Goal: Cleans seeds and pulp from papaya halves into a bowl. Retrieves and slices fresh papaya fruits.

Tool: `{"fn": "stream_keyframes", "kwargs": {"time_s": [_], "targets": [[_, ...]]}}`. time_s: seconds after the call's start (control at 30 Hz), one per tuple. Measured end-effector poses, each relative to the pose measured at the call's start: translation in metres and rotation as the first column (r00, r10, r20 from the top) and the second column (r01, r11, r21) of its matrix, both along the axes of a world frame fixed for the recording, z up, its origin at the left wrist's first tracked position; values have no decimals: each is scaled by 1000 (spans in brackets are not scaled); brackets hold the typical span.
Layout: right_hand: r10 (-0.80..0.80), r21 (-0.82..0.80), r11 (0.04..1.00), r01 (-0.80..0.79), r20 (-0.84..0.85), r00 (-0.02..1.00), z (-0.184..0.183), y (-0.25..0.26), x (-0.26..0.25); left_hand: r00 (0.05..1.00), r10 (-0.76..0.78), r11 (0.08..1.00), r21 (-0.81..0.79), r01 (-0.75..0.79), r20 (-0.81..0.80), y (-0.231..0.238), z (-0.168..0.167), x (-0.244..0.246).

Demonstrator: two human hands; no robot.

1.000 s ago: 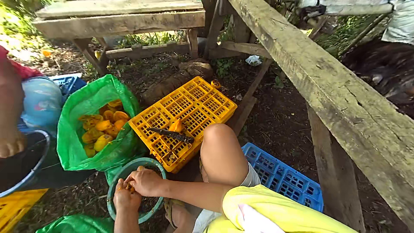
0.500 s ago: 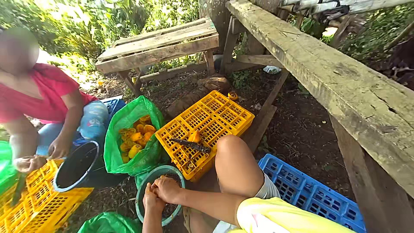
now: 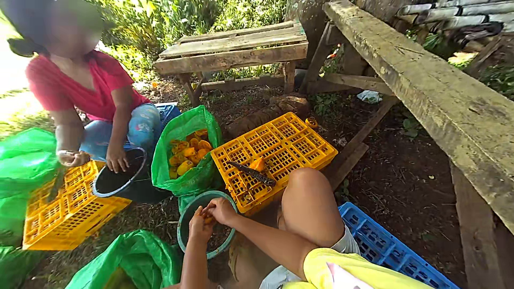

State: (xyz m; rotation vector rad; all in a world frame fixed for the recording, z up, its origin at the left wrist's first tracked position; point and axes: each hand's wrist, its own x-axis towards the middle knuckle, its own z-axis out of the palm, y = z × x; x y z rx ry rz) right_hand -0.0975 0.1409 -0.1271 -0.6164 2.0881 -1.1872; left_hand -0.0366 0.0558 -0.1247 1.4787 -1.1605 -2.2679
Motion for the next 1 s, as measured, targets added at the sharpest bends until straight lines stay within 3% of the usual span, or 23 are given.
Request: {"fn": "stream_keyframes", "kwargs": {"time_s": [0.2,0.37,0.47,0.67,0.83,1.0], "targets": [[-52,31,998,52,20,998,6,4,-5,1000,-18,999,36,18,-3,-3,7,0],[61,76,995,-62,21,998,11,-3,0,1000,-9,999,48,10,-9,-13,4,3],[51,72,996,-49,-19,999,9,-4,3,999,-26,997,67,27,-22,-15,4,3],[-55,-17,998,56,53,997,13,0,-10,997,-40,990,134,48,-66,-13,23,-3],[-51,-195,977,84,169,984,20,12,-15,964,-66,975,191,118,-259,-22,17,6],[-83,-182,977,111,151,985,18,8,-14,964,-97,965,214,152,-248,-24,21,4]]}}
